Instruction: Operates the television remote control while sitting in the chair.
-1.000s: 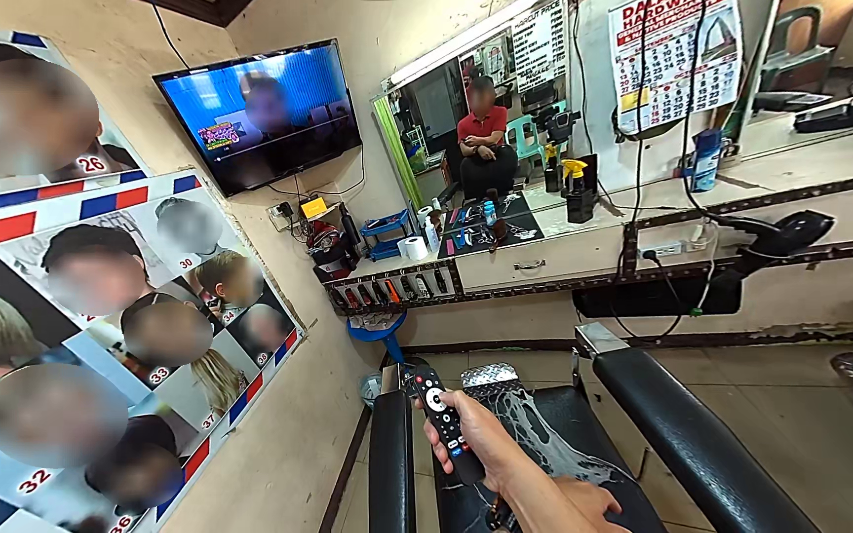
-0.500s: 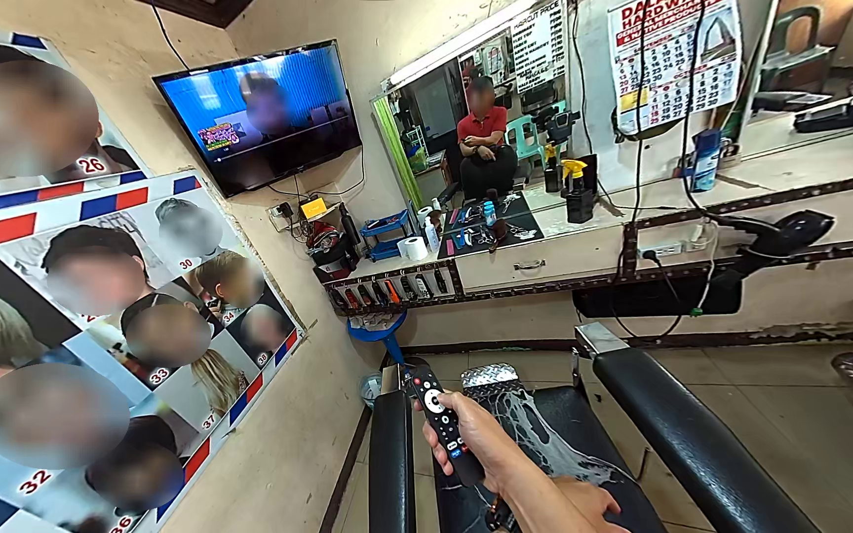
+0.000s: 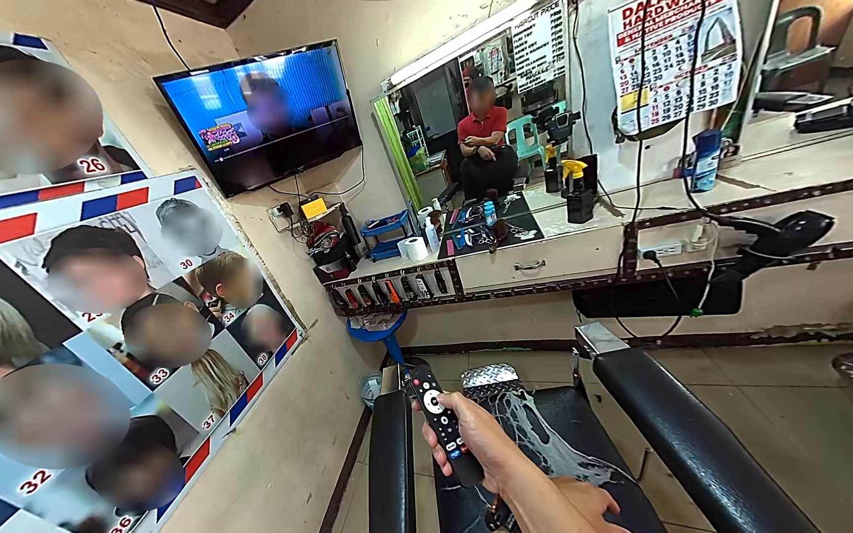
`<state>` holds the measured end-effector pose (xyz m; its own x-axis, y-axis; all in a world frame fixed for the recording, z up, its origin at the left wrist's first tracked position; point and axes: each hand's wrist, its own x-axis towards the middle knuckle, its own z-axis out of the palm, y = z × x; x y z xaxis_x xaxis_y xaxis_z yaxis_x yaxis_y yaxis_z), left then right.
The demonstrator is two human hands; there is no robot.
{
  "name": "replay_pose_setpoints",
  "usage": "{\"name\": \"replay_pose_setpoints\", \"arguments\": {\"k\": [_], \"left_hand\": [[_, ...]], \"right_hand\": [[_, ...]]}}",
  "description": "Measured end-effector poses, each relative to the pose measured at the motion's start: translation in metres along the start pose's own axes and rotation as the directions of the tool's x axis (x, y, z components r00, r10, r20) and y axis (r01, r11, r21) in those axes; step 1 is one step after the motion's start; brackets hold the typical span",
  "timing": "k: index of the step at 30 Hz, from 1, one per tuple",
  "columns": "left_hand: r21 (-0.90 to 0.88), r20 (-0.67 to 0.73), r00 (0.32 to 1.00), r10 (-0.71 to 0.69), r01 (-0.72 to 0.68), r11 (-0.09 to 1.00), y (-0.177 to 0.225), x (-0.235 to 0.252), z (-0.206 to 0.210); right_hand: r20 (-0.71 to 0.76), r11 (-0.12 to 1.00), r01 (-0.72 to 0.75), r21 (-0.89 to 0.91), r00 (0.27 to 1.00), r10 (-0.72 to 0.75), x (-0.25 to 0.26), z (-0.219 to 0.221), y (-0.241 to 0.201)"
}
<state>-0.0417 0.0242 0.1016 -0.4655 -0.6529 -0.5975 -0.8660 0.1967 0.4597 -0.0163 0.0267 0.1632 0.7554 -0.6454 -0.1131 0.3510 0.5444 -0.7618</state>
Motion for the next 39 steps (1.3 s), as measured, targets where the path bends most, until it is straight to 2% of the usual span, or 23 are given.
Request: {"name": "replay_pose_setpoints", "arguments": {"k": [6, 24, 29, 35, 39], "left_hand": [[-0.002, -0.002, 1.0, -0.001, 0.001, 1.0, 0.0, -0.001, 0.0], [-0.004, -0.014, 1.0, 0.011, -0.011, 1.0, -0.004, 0.003, 0.002], [-0.006, -0.008, 1.0, -0.014, 0.014, 1.0, 0.011, -0.017, -0.008], [0.012, -0.004, 1.0, 0.007, -0.007, 1.0, -0.004, 0.004, 0.002], [0.021, -0.022, 0.996, 0.082, -0.081, 0.996, -0.029, 0.024, 0.01]], "right_hand": [[0.036, 0.999, 0.05, -0.021, 0.998, -0.049, 0.001, -0.001, 0.001], [0.016, 0.998, 0.034, -0.044, 0.999, -0.033, 0.001, -0.001, 0.002], [0.01, 0.998, 0.029, -0.063, 1.0, -0.029, 0.001, -0.001, 0.001], [-0.017, 0.996, 0.052, -0.074, 0.998, -0.053, 0.001, 0.0, 0.001], [-0.014, 0.999, 0.022, -0.031, 1.0, -0.022, 0.001, -0.001, 0.001]]}}
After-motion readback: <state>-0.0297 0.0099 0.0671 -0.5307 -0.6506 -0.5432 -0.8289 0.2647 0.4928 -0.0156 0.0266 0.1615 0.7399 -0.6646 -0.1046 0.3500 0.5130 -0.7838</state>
